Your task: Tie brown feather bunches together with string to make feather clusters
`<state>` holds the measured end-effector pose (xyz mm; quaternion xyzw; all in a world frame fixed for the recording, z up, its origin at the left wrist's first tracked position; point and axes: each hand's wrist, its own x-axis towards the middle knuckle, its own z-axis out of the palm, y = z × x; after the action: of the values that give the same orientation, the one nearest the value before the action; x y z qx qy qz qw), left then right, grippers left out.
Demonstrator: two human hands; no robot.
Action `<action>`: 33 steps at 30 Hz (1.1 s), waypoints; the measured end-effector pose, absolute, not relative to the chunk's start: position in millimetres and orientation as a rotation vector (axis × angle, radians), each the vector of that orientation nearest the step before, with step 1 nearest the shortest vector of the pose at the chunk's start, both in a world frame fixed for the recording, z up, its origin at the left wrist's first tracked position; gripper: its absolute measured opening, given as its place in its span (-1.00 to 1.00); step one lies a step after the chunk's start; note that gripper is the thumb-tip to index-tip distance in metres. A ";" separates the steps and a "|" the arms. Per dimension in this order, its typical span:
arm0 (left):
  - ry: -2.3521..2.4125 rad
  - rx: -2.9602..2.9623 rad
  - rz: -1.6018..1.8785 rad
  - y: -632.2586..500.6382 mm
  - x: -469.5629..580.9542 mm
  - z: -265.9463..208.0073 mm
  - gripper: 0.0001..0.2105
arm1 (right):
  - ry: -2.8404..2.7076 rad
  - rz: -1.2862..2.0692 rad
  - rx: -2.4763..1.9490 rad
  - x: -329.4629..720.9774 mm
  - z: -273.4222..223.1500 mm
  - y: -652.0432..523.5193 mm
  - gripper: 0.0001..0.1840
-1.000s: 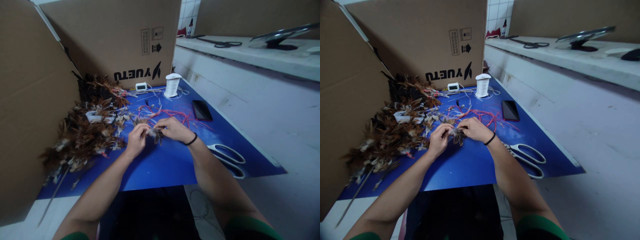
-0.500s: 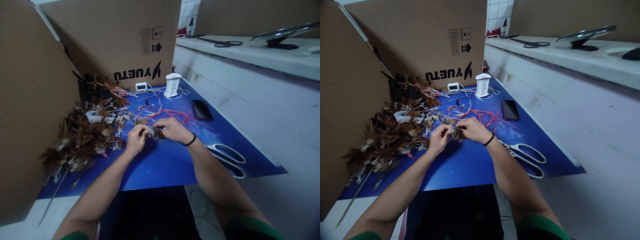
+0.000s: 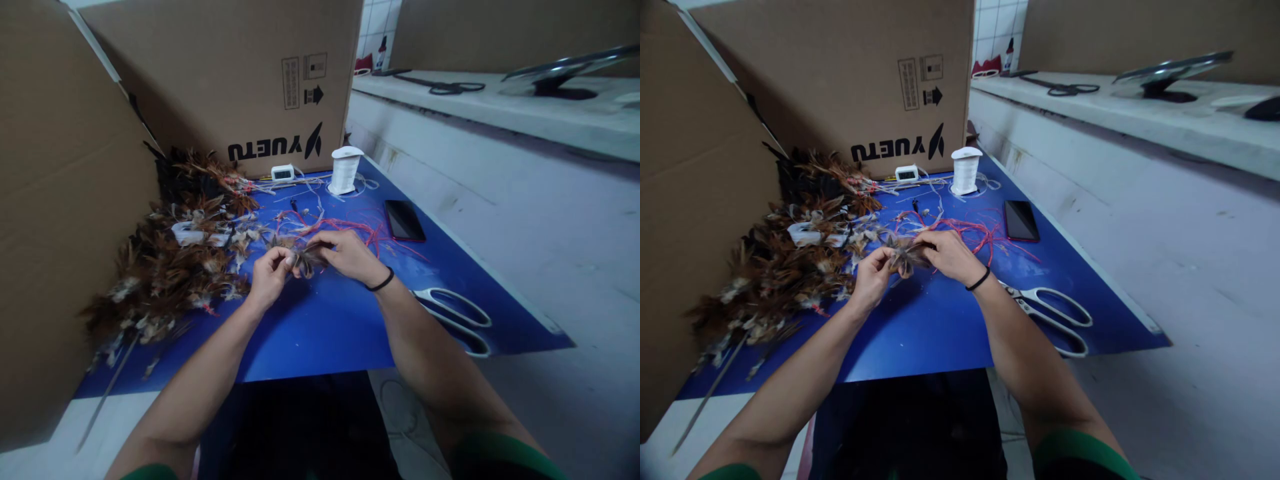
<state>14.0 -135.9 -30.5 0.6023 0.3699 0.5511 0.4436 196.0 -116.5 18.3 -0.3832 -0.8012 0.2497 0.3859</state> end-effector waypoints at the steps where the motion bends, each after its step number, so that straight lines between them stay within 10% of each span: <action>1: 0.897 1.463 1.362 -135.5 14.1 -30.7 -0.75 | -2.026 0.637 -0.975 196.1 18.2 -116.3 -0.70; 33: 0.865 1.355 1.094 -136.5 15.5 -31.7 -0.71 | -2.031 0.939 -0.892 196.7 22.2 -121.5 -0.89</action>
<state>15.5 -136.5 -31.7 0.5756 0.3676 0.4646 0.5637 196.7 -121.5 22.2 -0.3458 -0.7872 0.3641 0.3580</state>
